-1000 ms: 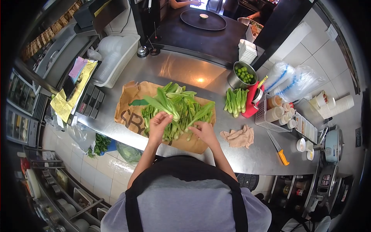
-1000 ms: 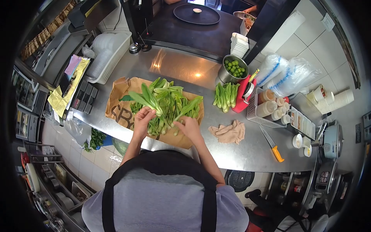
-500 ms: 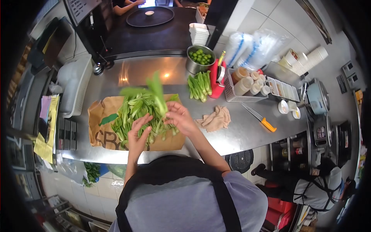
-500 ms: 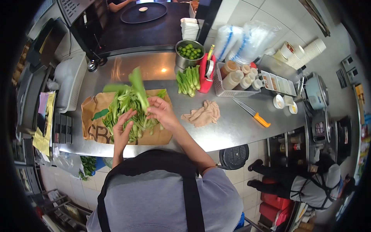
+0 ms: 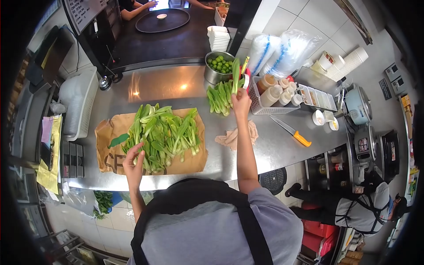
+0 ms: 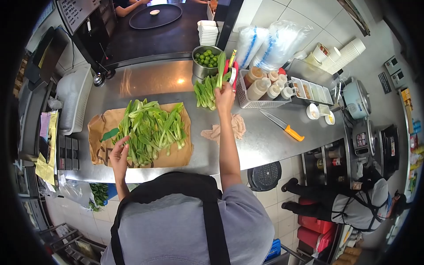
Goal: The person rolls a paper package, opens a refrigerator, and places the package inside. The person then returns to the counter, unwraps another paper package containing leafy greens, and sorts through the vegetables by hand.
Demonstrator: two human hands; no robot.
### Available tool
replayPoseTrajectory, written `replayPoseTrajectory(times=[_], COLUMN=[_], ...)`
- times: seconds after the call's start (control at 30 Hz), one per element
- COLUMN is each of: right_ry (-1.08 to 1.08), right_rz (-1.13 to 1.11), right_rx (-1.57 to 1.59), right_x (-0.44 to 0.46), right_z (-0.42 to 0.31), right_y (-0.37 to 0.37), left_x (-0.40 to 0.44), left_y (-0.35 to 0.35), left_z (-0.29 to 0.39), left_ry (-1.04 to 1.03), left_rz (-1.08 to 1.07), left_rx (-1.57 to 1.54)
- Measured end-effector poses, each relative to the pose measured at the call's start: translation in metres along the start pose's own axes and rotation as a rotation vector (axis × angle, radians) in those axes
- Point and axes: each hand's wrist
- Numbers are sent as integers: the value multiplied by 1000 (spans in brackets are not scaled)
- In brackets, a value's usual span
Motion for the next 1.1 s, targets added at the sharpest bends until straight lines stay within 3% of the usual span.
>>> replayPoseTrajectory(times=[0.07,0.1,0.23,0.33,0.47,0.67,0.8,0.9,1.1], right_ry=[-62,-274,-777,-962,-1056,-1080,-925,-931,-978], right_rz=[-31,-107,-123,-368,-633,-733,-858,-1064,-1110], right_rx=[-98,19,885,1282,1499,1437,975,988,978], right_x=[0,0,-1,4,-1,-28,-58,-81,-97], right_z=[16,18,-18,-33,-55,-79,-121,-118,-122], right_y=[-4,-1,22,38,51,50,43,29,23], left_x=[0,0,-2,-2,-3,1,7,11,24], left_y=[6,7,8,-1,-21,-50,-76,-94,-87], left_z=[-6,-7,-6,-4,17,36,68,77,51], left_ry=[62,54,41,-2,-37,-173,-643,-903,-1089], left_rz=[20,22,35,19,-39,-156,-68,53,31], left_rx=[15,22,16,-9,-1,-5,192,363,503])
Point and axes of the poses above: each hand's wrist, its own x-axis towards the middle knuckle, its own y-axis out of the back of the hand, z = x × y, and after that the axes turned 15 degrees about z, right-handed
